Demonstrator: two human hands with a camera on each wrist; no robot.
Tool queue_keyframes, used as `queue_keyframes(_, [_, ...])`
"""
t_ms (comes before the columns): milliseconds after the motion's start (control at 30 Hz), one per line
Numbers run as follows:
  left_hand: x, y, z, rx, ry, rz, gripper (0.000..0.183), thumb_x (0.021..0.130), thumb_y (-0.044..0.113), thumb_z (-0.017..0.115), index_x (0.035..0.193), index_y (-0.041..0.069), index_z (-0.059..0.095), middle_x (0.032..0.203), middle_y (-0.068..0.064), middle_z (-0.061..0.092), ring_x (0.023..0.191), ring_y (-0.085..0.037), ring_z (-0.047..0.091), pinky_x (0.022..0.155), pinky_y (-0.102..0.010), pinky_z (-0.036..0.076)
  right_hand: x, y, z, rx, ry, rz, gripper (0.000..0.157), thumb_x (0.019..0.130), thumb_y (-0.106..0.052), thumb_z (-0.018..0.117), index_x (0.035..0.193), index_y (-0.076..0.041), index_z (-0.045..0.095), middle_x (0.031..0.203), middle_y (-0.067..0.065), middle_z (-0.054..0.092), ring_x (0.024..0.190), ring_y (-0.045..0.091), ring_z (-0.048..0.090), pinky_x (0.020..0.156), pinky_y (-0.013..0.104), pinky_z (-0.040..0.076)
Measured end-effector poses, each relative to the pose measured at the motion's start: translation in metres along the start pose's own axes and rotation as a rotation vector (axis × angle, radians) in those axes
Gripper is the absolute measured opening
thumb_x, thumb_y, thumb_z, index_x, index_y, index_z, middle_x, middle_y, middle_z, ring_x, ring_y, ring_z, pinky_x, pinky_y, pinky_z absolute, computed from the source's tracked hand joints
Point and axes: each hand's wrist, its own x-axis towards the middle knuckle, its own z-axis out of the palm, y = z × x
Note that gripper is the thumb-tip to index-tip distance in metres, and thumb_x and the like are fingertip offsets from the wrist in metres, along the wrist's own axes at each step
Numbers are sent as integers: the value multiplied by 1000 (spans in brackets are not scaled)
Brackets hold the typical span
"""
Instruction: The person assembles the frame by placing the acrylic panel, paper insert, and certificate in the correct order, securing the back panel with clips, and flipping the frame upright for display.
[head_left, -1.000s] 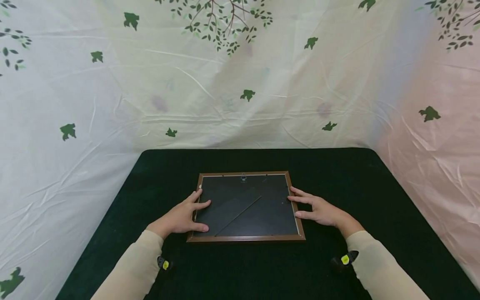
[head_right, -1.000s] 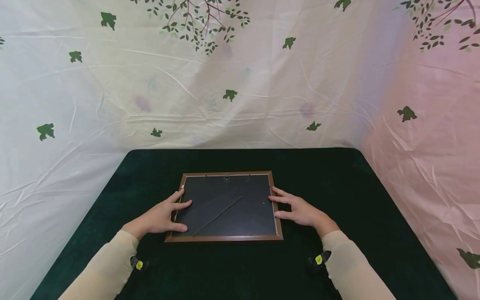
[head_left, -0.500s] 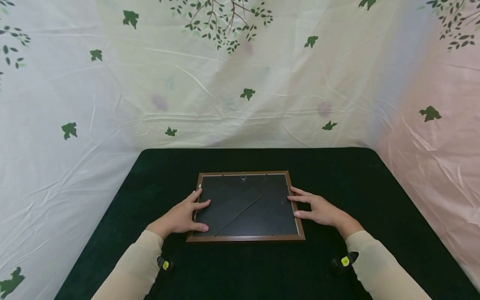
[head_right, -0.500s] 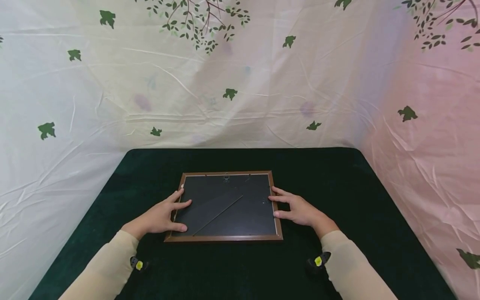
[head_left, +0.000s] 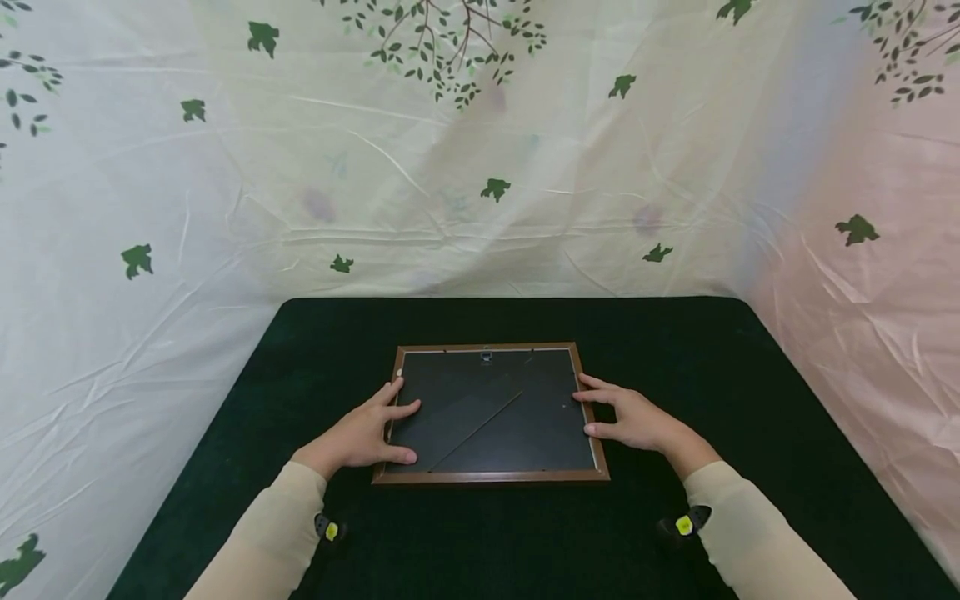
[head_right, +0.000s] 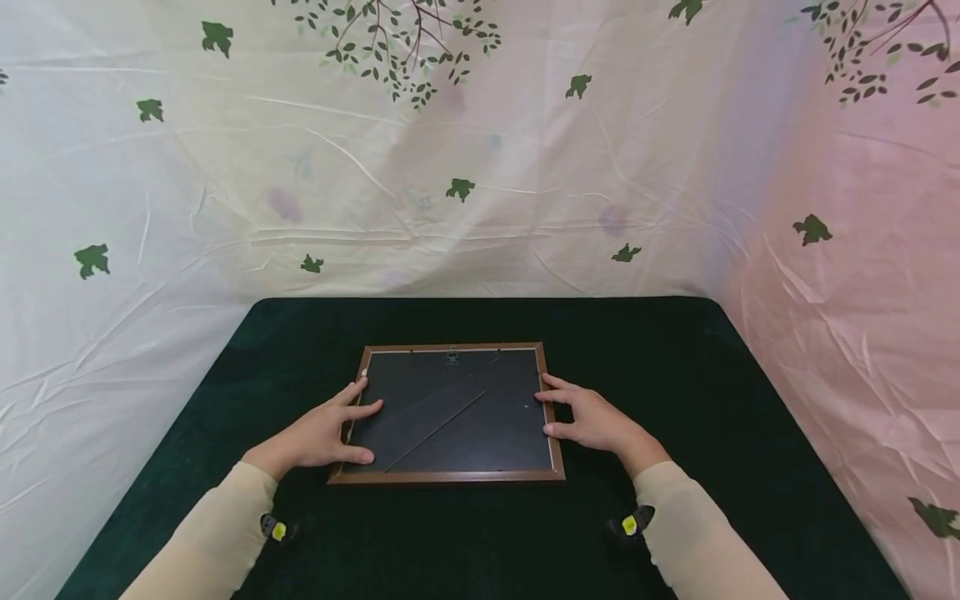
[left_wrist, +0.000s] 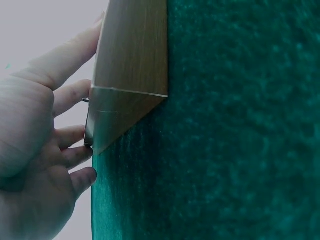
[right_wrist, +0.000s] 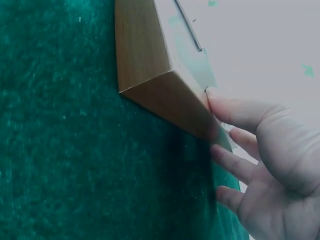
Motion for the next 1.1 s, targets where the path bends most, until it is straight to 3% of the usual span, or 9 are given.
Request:
queue_keyframes(600, [-5,5,2,-6,9,-8,90,69,65,73,145,25,45,161,-9,6,145,-36,8,109,-57,26,-2,-6,1,-21,9,28,53,88,-25,71,137,-16,53,159,9,20,142,37,21,107,60,26])
queue_keyframes(733, [-5,7,3,-4,9,0,90,69,65,73,145,25,44,161,-9,6,146,-35,8,109,-56,27,-10,-6,12,-73,100,-39,49,91,-23,68,137,-15,54,157,9,25,140,37,26,105,60,30])
queue_keyframes(867, [-5,7,4,3,8,6,91,69,67,72,145,25,43,161,-9,6,146,-34,7,109,-55,27,-21,-21,31,-146,225,-139,41,90,-24,69,129,-15,61,150,8,39,137,35,34,102,60,34])
queue_keyframes(1100, [-5,5,3,-4,15,10,91,70,65,73,146,24,43,161,-10,6,146,-36,7,109,-56,26,-23,-43,60,-143,227,-242,38,86,-34,71,120,-18,67,139,-2,53,132,26,43,107,55,31])
